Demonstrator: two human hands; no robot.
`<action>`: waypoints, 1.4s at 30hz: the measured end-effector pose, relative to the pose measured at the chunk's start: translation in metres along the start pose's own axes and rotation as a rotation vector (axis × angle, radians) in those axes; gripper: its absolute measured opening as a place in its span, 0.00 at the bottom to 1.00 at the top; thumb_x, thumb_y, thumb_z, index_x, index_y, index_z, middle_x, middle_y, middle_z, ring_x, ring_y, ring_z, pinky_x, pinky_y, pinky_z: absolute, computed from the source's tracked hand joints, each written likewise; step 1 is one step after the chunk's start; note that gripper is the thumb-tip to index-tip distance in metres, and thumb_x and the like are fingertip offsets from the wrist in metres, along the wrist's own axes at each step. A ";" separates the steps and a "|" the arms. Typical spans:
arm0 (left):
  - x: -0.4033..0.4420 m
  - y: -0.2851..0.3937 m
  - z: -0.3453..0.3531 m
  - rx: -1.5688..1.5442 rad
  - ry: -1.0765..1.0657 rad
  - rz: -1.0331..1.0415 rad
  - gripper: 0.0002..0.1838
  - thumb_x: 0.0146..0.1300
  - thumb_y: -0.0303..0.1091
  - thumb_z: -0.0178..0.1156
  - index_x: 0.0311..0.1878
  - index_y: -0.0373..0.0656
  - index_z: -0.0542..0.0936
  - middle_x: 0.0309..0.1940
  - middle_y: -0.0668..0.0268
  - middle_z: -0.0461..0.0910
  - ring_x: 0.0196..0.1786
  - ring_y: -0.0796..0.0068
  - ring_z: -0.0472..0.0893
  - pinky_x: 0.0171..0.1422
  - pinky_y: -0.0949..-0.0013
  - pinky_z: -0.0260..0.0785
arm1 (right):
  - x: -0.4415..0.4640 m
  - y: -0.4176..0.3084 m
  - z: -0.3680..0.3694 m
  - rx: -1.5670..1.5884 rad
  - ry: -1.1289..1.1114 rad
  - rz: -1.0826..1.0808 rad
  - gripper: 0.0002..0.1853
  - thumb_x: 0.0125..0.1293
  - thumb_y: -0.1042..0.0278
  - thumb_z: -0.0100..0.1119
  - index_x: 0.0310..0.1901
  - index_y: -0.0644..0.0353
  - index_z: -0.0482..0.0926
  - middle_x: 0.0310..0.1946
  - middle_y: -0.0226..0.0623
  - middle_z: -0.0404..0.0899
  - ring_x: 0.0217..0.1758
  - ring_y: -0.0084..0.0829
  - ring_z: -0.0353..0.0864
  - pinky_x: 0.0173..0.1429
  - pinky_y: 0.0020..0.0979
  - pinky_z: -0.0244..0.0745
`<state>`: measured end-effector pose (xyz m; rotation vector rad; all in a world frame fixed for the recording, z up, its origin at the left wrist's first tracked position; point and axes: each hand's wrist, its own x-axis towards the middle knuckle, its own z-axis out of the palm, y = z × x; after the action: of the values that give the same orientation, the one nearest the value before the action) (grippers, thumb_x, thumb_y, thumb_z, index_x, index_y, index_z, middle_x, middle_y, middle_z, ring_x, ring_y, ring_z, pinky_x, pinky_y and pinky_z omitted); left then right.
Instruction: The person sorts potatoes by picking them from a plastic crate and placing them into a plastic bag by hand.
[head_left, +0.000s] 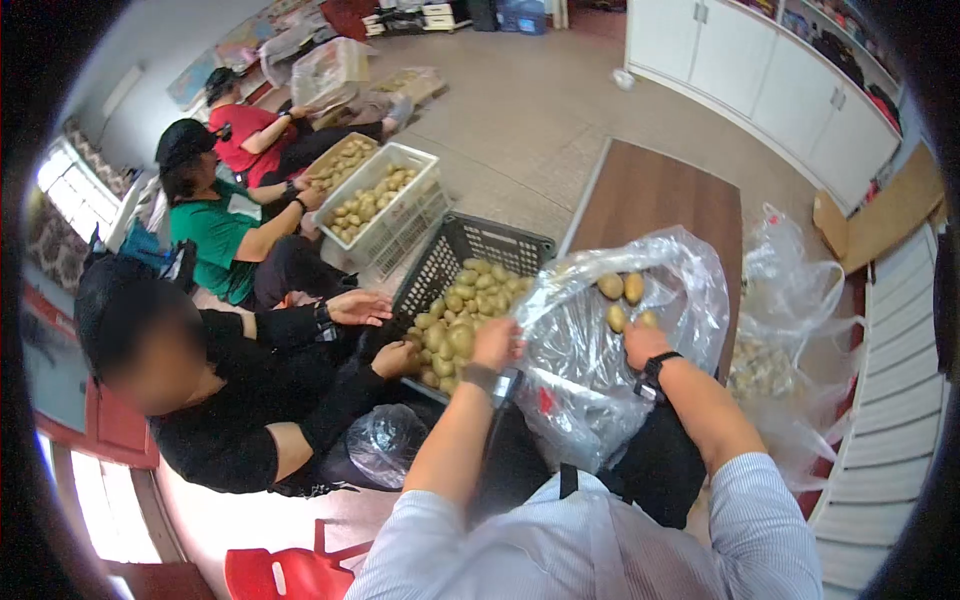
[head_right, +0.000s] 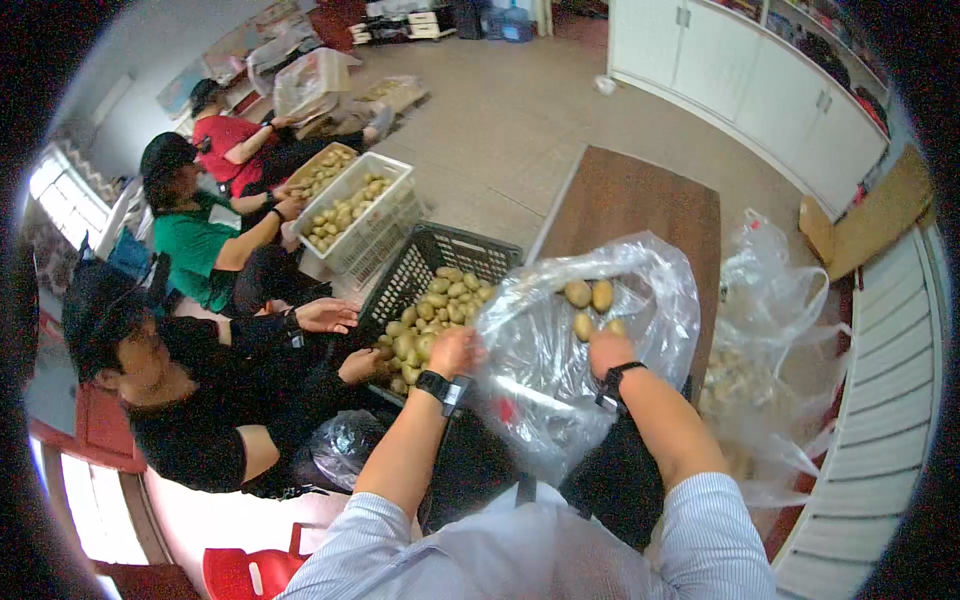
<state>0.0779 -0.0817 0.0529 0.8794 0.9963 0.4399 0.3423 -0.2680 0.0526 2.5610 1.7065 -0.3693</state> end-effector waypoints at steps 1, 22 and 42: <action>-0.002 0.003 0.003 -0.034 -0.010 0.016 0.11 0.64 0.38 0.53 0.44 0.40 0.71 0.32 0.63 0.75 0.25 0.68 0.76 0.23 0.67 0.69 | -0.003 -0.003 -0.007 0.010 -0.050 0.013 0.13 0.58 0.69 0.52 0.44 0.64 0.74 0.44 0.51 0.77 0.47 0.52 0.79 0.49 0.47 0.75; -0.027 0.008 0.028 0.041 -0.134 0.021 0.17 0.63 0.40 0.55 0.50 0.40 0.72 0.39 0.62 0.78 0.28 0.68 0.80 0.28 0.67 0.68 | -0.062 -0.071 -0.049 1.862 -0.374 0.223 0.12 0.66 0.56 0.49 0.43 0.52 0.74 0.26 0.25 0.72 0.21 0.18 0.66 0.20 0.22 0.59; -0.048 -0.002 0.050 0.214 -0.623 -0.327 0.24 0.59 0.46 0.62 0.51 0.38 0.75 0.43 0.57 0.80 0.41 0.58 0.81 0.43 0.59 0.75 | -0.084 -0.126 -0.034 1.767 -0.306 0.157 0.18 0.73 0.50 0.43 0.41 0.58 0.71 0.23 0.27 0.72 0.17 0.15 0.63 0.19 0.19 0.58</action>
<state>0.0969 -0.1374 0.0894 0.9414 0.5931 -0.2203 0.2022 -0.2885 0.1165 2.8083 0.9731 -3.0858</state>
